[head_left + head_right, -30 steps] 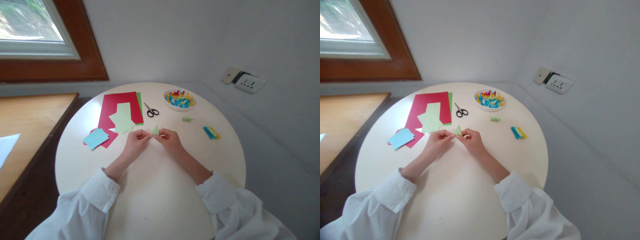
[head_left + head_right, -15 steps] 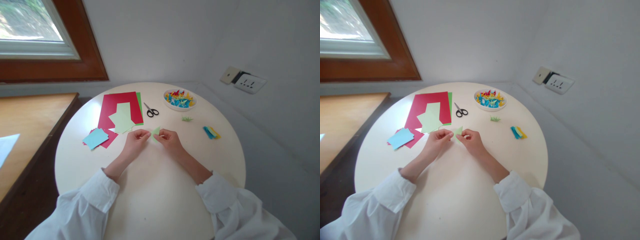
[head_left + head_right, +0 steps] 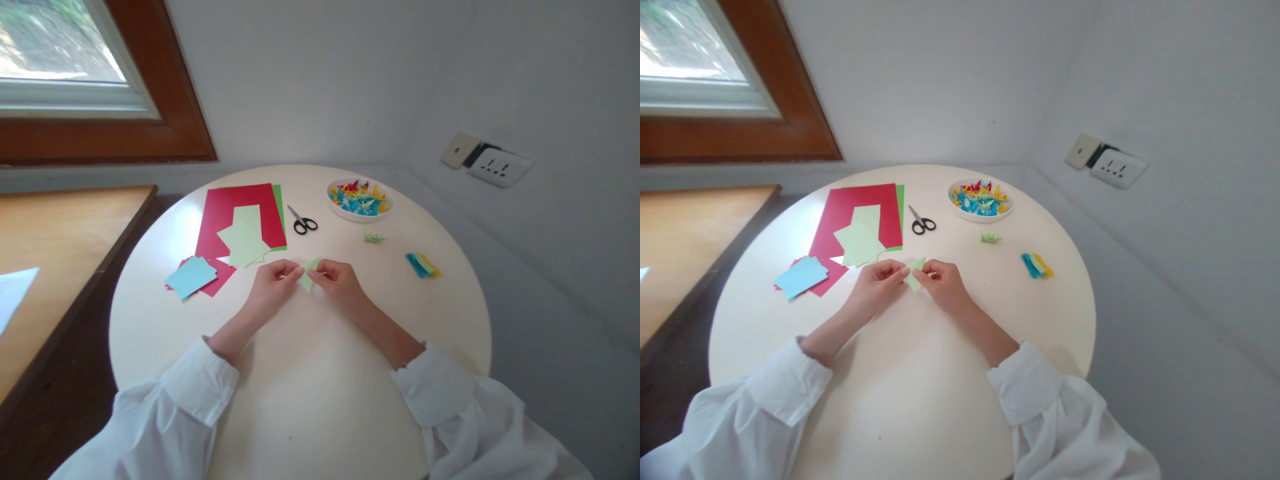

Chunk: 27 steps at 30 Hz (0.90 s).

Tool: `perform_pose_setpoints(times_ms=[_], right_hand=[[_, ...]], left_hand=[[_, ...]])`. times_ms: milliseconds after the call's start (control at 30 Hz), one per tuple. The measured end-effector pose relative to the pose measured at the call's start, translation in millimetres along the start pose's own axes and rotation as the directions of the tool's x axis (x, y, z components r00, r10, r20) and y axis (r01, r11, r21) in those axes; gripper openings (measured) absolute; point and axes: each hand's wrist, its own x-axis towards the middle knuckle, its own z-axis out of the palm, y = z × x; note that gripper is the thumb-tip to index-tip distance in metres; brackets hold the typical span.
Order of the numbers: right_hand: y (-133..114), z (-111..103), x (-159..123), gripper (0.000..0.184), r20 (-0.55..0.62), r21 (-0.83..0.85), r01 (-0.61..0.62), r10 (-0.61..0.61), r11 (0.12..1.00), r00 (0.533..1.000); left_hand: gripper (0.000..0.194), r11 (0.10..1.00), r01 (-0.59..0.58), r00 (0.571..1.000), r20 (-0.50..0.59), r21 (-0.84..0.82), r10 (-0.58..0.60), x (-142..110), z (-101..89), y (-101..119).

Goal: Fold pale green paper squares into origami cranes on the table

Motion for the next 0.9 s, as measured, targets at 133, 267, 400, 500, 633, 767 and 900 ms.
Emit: perform_pose_setpoints(times_ms=[133, 267, 400, 500, 633, 767, 900], right_hand=[[-0.8, -0.1, 0.4, 0.031, 0.029, -0.01, 0.032, -0.031, 0.999, 0.999], [-0.2, 1.2, 1.1, 0.027, -0.024, 0.01, -0.005, 0.006, 1.0, 1.0], [-0.4, 1.3, 1.5, 0.027, -0.071, 0.046, 0.005, -0.002, 0.999, 0.998], [-1.4, 0.6, 1.6, 0.028, -0.09, 0.056, 0.012, -0.007, 0.998, 0.996], [0.0, 0.7, 2.0, 0.025, -0.078, 0.04, -0.01, 0.013, 0.999, 0.997], [2.6, 1.5, 1.6, 0.024, -0.069, 0.018, -0.02, 0.021, 1.0, 0.997], [1.3, 1.0, 0.9, 0.025, -0.079, 0.05, 0.009, -0.005, 0.999, 0.997]], left_hand=[[0.025, 1.0, -0.007, 1.0, 0.02, 0.006, 0.007, 0.3, -0.2, 0.4], [0.028, 1.0, 0.011, 0.999, 0.039, -0.001, -0.011, 0.4, 0.6, -0.7], [0.03, 0.993, 0.084, 0.996, 0.046, -0.081, -0.081, 0.3, 2.4, -3.3], [0.031, 0.981, 0.129, 0.99, 0.071, -0.148, -0.119, 0.5, 2.3, -3.9], [0.029, 0.993, 0.074, 0.996, 0.055, -0.096, -0.069, 1.5, 0.9, -3.4], [0.029, 0.997, 0.036, 0.998, 0.058, -0.065, -0.033, 1.3, 1.5, -3.1], [0.028, 0.974, 0.133, 0.984, 0.144, -0.182, -0.107, -0.9, 3.8, -3.0]])
